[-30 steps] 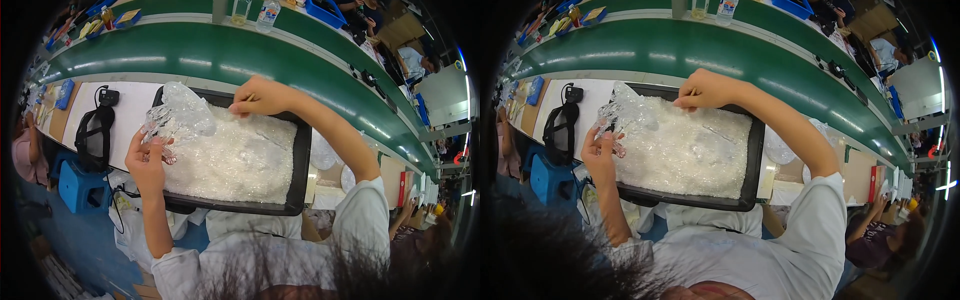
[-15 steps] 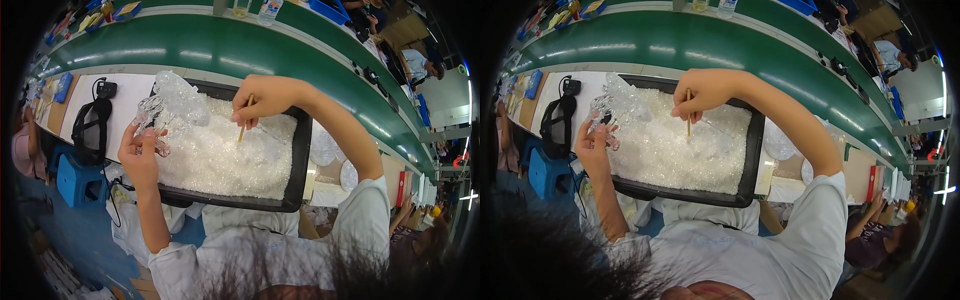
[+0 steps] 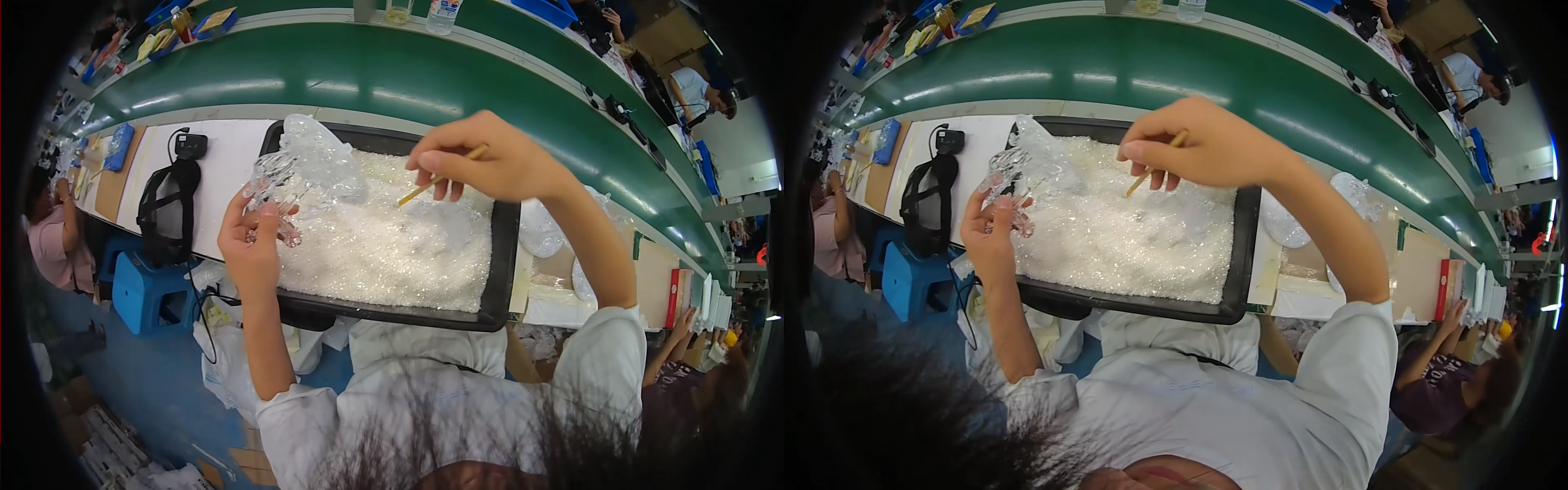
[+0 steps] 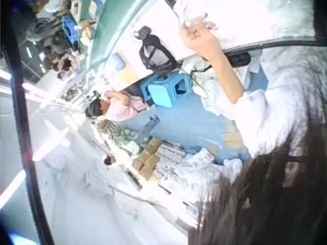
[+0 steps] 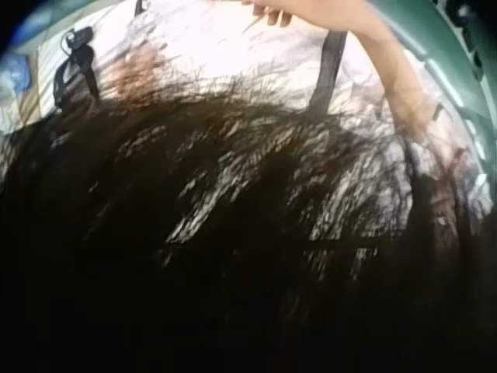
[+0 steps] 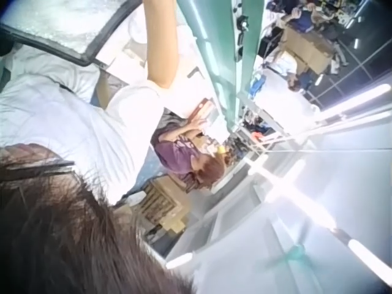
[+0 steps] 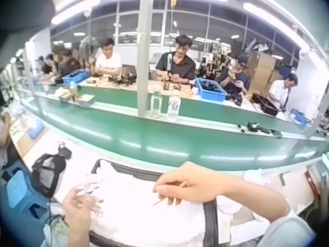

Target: Applying adhesive to plastic components and coating them with decorative beads for light fixture assembly.

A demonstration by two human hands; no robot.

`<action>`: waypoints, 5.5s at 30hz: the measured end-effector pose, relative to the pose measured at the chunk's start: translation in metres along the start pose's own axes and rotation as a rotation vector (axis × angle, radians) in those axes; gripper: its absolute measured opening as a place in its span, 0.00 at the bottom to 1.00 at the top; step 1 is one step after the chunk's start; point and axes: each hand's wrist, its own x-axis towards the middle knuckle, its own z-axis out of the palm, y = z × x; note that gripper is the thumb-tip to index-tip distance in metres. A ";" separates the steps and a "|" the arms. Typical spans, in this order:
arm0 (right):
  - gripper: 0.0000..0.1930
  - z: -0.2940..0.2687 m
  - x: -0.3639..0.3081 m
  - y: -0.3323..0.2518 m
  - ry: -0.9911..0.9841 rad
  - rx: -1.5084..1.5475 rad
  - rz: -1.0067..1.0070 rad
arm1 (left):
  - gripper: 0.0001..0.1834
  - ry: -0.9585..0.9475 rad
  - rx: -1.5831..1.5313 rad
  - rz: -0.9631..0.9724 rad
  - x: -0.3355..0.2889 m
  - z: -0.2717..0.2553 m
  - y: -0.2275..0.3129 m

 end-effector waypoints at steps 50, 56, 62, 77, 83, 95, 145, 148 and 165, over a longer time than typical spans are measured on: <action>0.04 0.189 -0.131 0.078 1.040 -0.153 -0.794 | 0.14 0.088 -0.019 -0.220 -0.079 -0.055 0.002; 0.04 0.186 -0.133 0.078 1.055 -0.129 -0.825 | 0.21 0.150 0.090 -0.145 -0.097 -0.038 0.004; 0.04 0.186 -0.137 0.083 1.095 -0.113 -0.840 | 0.22 0.186 0.128 -0.117 -0.105 -0.028 0.004; 0.02 0.186 -0.140 0.090 1.164 -0.055 -0.853 | 0.22 0.246 0.039 -0.109 -0.107 -0.026 -0.012; 0.02 0.186 -0.139 0.092 1.170 -0.060 -0.853 | 0.24 0.249 0.167 -0.100 -0.108 -0.020 -0.011; 0.04 0.186 -0.136 0.095 1.157 -0.067 -0.847 | 0.22 0.291 0.230 -0.096 -0.105 -0.016 -0.011; 0.05 0.187 -0.136 0.095 1.161 -0.094 -0.788 | 0.22 0.436 1.257 0.887 -0.107 -0.092 -0.051; 0.05 0.189 -0.136 0.095 1.158 -0.090 -0.785 | 0.25 0.364 1.225 1.112 -0.107 -0.090 -0.048; 0.05 0.188 -0.136 0.096 1.189 -0.097 -0.782 | 0.20 0.331 1.192 0.547 -0.129 -0.044 -0.009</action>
